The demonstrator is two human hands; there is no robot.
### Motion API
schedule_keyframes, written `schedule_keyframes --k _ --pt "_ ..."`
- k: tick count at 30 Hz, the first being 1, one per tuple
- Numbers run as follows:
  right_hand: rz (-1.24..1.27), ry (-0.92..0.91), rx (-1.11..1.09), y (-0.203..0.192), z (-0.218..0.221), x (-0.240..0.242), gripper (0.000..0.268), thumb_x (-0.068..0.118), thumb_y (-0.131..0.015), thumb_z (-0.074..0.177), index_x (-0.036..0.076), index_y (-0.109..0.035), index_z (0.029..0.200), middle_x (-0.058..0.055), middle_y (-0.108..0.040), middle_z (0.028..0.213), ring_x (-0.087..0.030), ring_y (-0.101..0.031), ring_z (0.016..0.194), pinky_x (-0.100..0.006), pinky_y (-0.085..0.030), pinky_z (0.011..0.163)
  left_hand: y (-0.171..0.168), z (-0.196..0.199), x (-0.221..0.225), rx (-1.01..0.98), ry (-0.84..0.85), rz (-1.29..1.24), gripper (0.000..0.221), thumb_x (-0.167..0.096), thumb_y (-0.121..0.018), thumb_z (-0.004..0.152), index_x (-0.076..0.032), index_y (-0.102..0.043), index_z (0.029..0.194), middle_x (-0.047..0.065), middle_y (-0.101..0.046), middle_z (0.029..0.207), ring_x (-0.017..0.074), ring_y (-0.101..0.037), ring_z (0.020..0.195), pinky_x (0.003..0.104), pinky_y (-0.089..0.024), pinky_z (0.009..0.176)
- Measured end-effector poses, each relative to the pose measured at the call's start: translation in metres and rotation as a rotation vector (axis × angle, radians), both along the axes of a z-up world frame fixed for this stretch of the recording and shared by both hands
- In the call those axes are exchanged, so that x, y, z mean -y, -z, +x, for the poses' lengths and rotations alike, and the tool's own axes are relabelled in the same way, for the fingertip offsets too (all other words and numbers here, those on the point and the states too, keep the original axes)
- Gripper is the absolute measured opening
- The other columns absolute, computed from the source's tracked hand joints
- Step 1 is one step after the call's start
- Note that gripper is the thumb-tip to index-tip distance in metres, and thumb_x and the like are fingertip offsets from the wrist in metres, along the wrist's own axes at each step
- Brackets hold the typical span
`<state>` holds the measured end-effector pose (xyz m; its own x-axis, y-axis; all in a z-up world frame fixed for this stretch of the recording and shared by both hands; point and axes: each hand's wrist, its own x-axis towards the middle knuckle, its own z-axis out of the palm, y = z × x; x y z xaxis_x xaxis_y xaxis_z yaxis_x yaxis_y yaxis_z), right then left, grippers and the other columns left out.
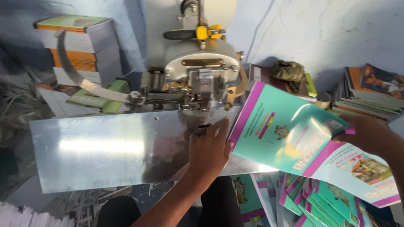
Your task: The person feeds printed book covers into a sewing machine to stitch the spine, then removes the bound book and stacks it. This process is repeated for several covers throughout the clip.
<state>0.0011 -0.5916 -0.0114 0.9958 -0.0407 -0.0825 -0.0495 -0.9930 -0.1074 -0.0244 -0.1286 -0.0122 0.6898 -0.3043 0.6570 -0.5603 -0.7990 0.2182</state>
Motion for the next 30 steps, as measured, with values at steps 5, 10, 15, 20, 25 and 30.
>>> schedule_keyframes --k 5,10,15,20,25,30 --pt "0.101 0.212 0.038 0.019 -0.061 0.033 0.044 0.035 -0.082 0.08 0.017 -0.075 0.12 -0.012 -0.082 0.102 -0.031 -0.08 0.095 -0.043 -0.062 0.087 0.005 -0.002 0.031 -0.168 0.037 0.184 0.076 -0.032 -0.082 0.08 0.0 -0.051 0.141 0.017 -0.067 0.101 0.0357 -0.068 0.089 0.053 -0.051 0.078" --pt "0.251 0.337 0.11 0.022 -0.126 0.041 0.034 0.03 -0.082 0.086 0.018 -0.077 0.118 -0.011 -0.08 0.098 -0.029 -0.077 0.092 -0.043 -0.061 0.084 0.011 -0.003 0.063 -0.205 0.22 0.161 0.078 -0.028 -0.084 0.077 0.008 -0.051 0.138 0.019 -0.065 0.107 0.0345 -0.068 0.096 0.046 -0.054 0.078" --pt "0.284 0.33 0.254 0.026 -0.184 0.05 0.032 0.025 -0.078 0.088 0.016 -0.076 0.118 -0.012 -0.081 0.092 -0.025 -0.076 0.083 -0.04 -0.059 0.078 0.015 -0.002 0.093 -0.175 0.339 0.147 0.068 -0.028 -0.086 0.075 0.008 -0.059 0.126 0.021 -0.06 0.117 0.0359 -0.063 0.11 0.047 -0.055 0.083" --pt "0.249 0.476 0.433 0.046 -0.232 0.065 0.034 0.023 -0.077 0.089 0.012 -0.076 0.122 -0.015 -0.076 0.09 -0.03 -0.077 0.079 -0.043 -0.058 0.076 0.013 -0.003 0.115 -0.207 0.428 0.156 0.067 -0.023 -0.087 0.073 0.007 -0.06 0.127 0.022 -0.051 0.137 0.0385 -0.059 0.117 0.046 -0.055 0.084" --pt "-0.013 0.44 0.623 0.079 -0.259 0.093 0.017 0.022 -0.074 0.102 0.015 -0.077 0.118 -0.008 -0.076 0.097 -0.026 -0.071 0.089 -0.037 -0.055 0.083 0.012 -0.004 0.123 -0.148 0.438 0.183 0.067 -0.024 -0.09 0.068 0.0 -0.063 0.124 0.021 -0.045 0.148 0.0403 -0.055 0.124 0.05 -0.054 0.085" --pt "-0.225 0.408 0.774 0.117 -0.273 0.126 0.011 0.015 -0.068 0.112 0.02 -0.075 0.119 -0.002 -0.075 0.114 -0.022 -0.066 0.102 -0.034 -0.049 0.098 0.016 -0.003 0.122 -0.107 0.438 0.188 0.068 -0.025 -0.09 0.066 -0.002 -0.063 0.124 0.02 -0.046 0.148 0.0385 -0.052 0.13 0.05 -0.053 0.091"
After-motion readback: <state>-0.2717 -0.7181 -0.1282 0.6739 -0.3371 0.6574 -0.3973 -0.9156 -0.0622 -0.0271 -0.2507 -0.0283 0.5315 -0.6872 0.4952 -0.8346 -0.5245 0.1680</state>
